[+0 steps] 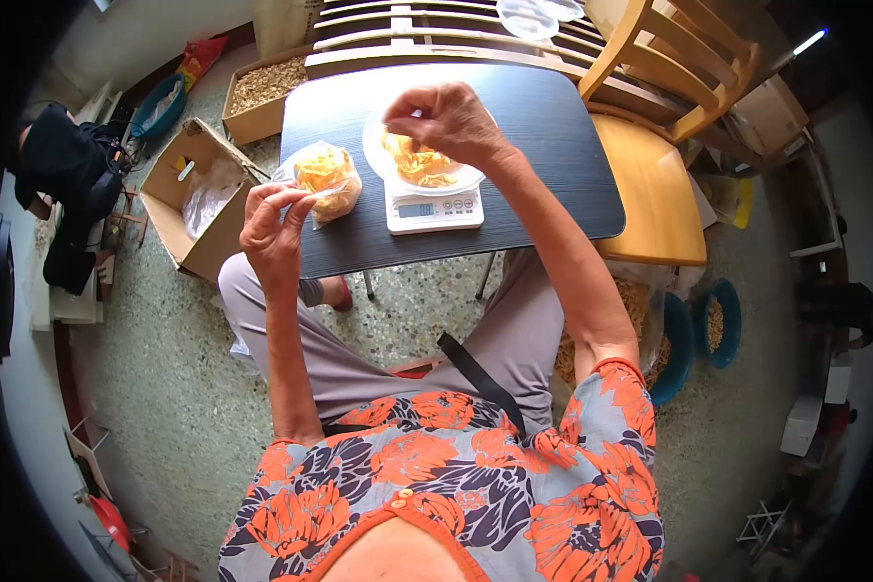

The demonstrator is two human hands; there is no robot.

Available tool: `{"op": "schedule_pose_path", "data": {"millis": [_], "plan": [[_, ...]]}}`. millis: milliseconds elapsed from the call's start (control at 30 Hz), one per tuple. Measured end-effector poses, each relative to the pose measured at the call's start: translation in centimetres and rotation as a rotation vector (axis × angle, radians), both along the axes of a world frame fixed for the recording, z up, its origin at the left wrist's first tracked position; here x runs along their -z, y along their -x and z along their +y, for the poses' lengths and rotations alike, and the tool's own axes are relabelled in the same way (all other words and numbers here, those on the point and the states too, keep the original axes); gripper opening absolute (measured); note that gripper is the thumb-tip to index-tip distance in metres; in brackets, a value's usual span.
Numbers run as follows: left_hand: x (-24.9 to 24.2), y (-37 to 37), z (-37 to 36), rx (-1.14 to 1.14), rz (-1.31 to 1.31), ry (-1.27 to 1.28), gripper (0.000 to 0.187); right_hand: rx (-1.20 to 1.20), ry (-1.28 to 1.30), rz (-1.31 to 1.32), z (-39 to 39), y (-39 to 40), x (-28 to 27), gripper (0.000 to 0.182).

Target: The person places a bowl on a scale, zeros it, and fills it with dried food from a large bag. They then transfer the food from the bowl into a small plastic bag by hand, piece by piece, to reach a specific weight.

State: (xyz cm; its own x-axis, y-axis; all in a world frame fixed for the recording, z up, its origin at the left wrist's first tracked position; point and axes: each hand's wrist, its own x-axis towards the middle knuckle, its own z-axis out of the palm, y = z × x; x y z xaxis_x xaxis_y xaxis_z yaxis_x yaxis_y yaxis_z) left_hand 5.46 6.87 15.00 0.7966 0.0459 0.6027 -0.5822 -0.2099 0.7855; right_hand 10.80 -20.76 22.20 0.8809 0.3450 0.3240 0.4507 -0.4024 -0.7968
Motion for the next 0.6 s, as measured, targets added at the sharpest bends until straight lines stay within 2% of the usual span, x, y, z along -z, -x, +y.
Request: {"op": "schedule_pose_path", "data": {"millis": [67, 100, 167, 300, 400, 533, 600], "plan": [[0.0, 0.2, -0.3, 0.002, 0.007, 0.042, 0.012, 0.186, 0.472, -0.102, -1.7, 0.0, 0.8, 0.020], [-0.1, 0.3, -0.3, 0.004, 0.010, 0.042, 0.012, 0.188, 0.473, -0.098, -1.6, 0.5, 0.7, 0.020], [-0.5, 0.4, -0.5, -0.045, -0.025, 0.021, 0.013, 0.234, 0.720, -0.141, -1.3, 1.5, 0.3, 0.027], [-1.0, 0.6, -0.7, -0.036, -0.033, 0.015, 0.013, 0.183, 0.773, -0.245, -1.5, 0.7, 2.3, 0.027], [-1.1, 0.7, -0.7, -0.033, -0.045, -0.013, 0.014, 0.137, 0.854, -0.224, -1.2, 0.0, 3.4, 0.024], [-1.4, 1.0, -0.6, -0.062, -0.049, -0.066, 0.015, 0.178, 0.849, -0.258, -1.4, 0.1, 3.9, 0.017], [-1.8, 1.0, -0.5, -0.061, -0.045, -0.093, 0.016, 0.199, 0.704, -0.307, -2.2, 0.3, 3.3, 0.015]]}}
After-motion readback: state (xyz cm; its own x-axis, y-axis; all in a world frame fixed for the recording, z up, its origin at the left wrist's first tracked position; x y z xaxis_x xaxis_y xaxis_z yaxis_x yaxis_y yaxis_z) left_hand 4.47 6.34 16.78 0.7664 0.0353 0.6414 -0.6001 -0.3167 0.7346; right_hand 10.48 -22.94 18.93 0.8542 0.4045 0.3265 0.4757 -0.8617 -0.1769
